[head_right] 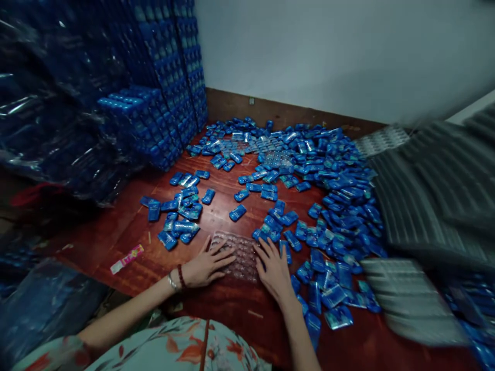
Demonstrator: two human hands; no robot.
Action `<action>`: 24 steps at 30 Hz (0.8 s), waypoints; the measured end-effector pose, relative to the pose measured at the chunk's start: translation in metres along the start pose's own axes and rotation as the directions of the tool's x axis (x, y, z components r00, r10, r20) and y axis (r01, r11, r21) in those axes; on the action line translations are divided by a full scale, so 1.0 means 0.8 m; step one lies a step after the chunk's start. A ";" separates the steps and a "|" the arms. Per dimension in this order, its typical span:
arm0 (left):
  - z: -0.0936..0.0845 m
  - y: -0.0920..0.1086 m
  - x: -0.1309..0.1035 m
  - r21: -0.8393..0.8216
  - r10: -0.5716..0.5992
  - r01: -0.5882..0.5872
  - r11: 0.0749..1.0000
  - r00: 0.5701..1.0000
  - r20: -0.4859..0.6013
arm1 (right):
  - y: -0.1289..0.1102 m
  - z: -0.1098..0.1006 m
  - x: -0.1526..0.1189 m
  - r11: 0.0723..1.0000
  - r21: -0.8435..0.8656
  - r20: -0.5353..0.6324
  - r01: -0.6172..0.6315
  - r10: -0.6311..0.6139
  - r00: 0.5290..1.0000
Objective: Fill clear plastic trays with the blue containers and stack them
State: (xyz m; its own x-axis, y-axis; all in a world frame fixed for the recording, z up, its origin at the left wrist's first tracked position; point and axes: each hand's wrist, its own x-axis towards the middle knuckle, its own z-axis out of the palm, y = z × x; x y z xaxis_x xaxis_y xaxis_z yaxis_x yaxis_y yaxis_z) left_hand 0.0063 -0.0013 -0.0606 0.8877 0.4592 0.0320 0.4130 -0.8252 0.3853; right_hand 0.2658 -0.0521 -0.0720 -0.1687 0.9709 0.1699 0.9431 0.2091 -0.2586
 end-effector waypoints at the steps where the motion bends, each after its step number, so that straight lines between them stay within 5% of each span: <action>1: -0.009 -0.003 0.007 -0.013 0.004 -0.004 1.000 1.000 -0.006 | 0.004 -0.008 0.008 1.000 -0.004 -0.023 -0.009 0.009 1.000; 3: -0.027 -0.012 0.008 -0.029 -0.054 0.053 0.998 0.997 -0.057 | 0.003 -0.022 0.029 0.999 0.018 -0.092 -0.027 0.028 0.995; 5: -0.042 -0.025 -0.004 -0.043 -0.241 0.237 0.970 0.954 -0.177 | -0.005 -0.030 0.059 0.998 0.065 -0.118 -0.015 0.022 0.993; 6: -0.048 -0.035 -0.014 -0.058 -0.369 0.367 0.928 0.892 -0.261 | -0.011 -0.031 0.076 0.996 0.084 -0.102 0.005 0.004 0.995; 9: -0.062 -0.070 -0.048 -0.130 -0.656 0.680 0.722 0.613 -0.440 | -0.026 -0.024 0.135 0.995 0.056 0.026 0.080 -0.082 0.996; 10: -0.065 -0.082 -0.057 -0.134 -0.692 0.722 0.679 0.568 -0.446 | -0.030 -0.020 0.154 0.994 0.021 0.081 0.104 -0.105 0.991; 16: -0.066 -0.114 -0.072 0.003 -0.717 0.737 0.676 0.658 -0.232 | -0.034 -0.001 0.209 0.972 -0.077 0.290 0.221 -0.190 0.938; 21: -0.049 -0.110 -0.078 -0.112 -0.734 0.735 0.668 0.627 -0.260 | -0.015 0.001 0.193 0.990 -0.040 0.244 0.134 -0.120 0.962; 24: -0.043 -0.103 -0.086 -0.161 -0.694 0.688 0.708 0.634 -0.341 | -0.005 -0.004 0.176 0.993 0.105 0.109 0.049 -0.060 0.992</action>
State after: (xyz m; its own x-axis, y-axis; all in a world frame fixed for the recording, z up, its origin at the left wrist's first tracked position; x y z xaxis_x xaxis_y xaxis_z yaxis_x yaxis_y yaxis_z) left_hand -0.0956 0.0465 -0.0626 0.2065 0.9761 0.0676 0.8702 -0.2148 0.4435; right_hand 0.2392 0.0838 -0.0442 -0.2553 0.9635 0.0801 0.8983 0.2671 -0.3489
